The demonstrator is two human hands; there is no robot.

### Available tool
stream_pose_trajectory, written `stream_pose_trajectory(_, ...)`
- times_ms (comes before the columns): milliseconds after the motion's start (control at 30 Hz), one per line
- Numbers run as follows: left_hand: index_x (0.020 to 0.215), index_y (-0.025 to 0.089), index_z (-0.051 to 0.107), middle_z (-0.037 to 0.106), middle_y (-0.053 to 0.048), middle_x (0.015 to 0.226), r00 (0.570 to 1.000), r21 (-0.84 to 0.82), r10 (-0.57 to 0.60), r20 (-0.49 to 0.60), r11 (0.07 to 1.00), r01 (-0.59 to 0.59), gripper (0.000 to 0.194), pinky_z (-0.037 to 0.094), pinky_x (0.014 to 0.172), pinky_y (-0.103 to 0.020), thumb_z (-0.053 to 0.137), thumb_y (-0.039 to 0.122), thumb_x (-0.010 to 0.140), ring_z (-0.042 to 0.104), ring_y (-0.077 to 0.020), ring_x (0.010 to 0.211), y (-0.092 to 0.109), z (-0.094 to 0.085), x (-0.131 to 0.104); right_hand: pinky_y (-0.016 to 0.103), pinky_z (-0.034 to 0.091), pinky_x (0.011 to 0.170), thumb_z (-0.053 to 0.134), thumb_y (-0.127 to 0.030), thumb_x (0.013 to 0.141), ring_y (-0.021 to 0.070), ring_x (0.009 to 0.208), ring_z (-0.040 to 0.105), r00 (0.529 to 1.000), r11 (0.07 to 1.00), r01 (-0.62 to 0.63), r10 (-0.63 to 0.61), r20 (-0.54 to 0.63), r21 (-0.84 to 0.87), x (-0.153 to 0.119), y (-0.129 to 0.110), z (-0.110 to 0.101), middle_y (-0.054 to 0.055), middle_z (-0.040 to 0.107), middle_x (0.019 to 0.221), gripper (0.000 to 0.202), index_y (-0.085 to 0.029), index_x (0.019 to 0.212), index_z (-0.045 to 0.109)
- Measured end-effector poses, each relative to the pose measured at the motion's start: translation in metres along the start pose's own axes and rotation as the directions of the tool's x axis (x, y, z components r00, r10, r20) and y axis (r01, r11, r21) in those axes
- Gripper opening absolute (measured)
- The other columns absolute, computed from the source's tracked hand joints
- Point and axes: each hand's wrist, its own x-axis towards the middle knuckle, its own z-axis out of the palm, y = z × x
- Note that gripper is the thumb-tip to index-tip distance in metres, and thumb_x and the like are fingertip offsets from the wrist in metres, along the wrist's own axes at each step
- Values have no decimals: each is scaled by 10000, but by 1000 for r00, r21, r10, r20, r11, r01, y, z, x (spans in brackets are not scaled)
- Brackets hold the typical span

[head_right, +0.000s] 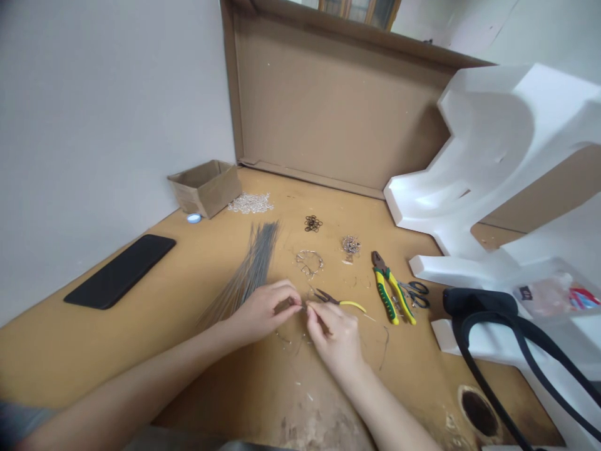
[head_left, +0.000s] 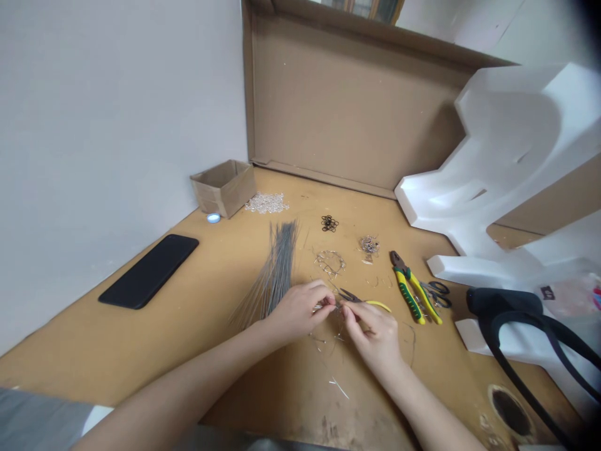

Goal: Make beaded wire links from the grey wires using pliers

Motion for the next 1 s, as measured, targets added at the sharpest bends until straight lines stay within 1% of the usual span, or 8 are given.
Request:
stream_pose_trajectory(167, 801, 188, 567, 583, -3, 810, 1000, -1, -18, -9, 1000, 18, 104, 392, 672, -216, 467, 215, 808, 542, -113, 742, 1, 0, 0, 228, 479, 569, 523, -124, 780, 123, 579, 606, 1000, 1000, -3, 3, -3, 1, 1, -1, 0, 29, 682, 689, 153, -180, 835, 655)
stream_pose_trajectory(333, 801, 190, 571, 592, -5, 829, 1000, 47, -13, 7, 999, 13, 123, 382, 667, -229, 450, 210, 813, 541, -123, 740, 0, 1, 0, 241, 485, 578, 511, -139, 786, 135, 599, 621, 1000, 999, 11, -11, 17, -48, 0, -1, 0, 43, 690, 706, 159, -180, 836, 656)
stream_pose_trajectory(533, 800, 185, 568, 594, -14, 826, 1000, 23, -10, -2, 1000, 10, 122, 378, 659, -229, 447, 198, 810, 537, -125, 740, 1, 1, 0, 245, 489, 575, 495, -154, 797, 137, 591, 621, 1000, 998, 9, -8, 15, -61, 1, -3, 0, 47, 689, 696, 169, -185, 830, 658)
stream_pose_trajectory(767, 801, 181, 555, 591, -8, 827, 1000, 34, -7, 4, 999, 7, 105, 371, 659, -224, 451, 190, 811, 535, -122, 740, 1, 2, 0, 236, 482, 577, 513, -137, 785, 133, 593, 619, 999, 997, 23, -22, 23, -73, 0, -3, 0, 44, 688, 700, 154, -176, 829, 655)
stream_pose_trajectory(833, 808, 180, 550, 589, -11, 832, 1000, 46, 6, 15, 999, -7, 106, 370, 662, -227, 444, 190, 816, 534, -125, 743, 0, 2, 0, 233, 479, 573, 505, -144, 790, 130, 589, 617, 999, 997, 29, -26, 30, -77, -1, -2, 0, 43, 686, 695, 158, -177, 826, 655)
stream_pose_trajectory(1000, 809, 171, 533, 574, -27, 828, 996, 59, 45, 81, 997, -50, 112, 371, 657, -237, 422, 176, 820, 519, -134, 733, -1, 0, 0, 230, 464, 551, 486, -160, 801, 130, 566, 604, 998, 996, 15, -10, 65, -87, -1, -1, 1, 45, 674, 665, 176, -175, 812, 661)
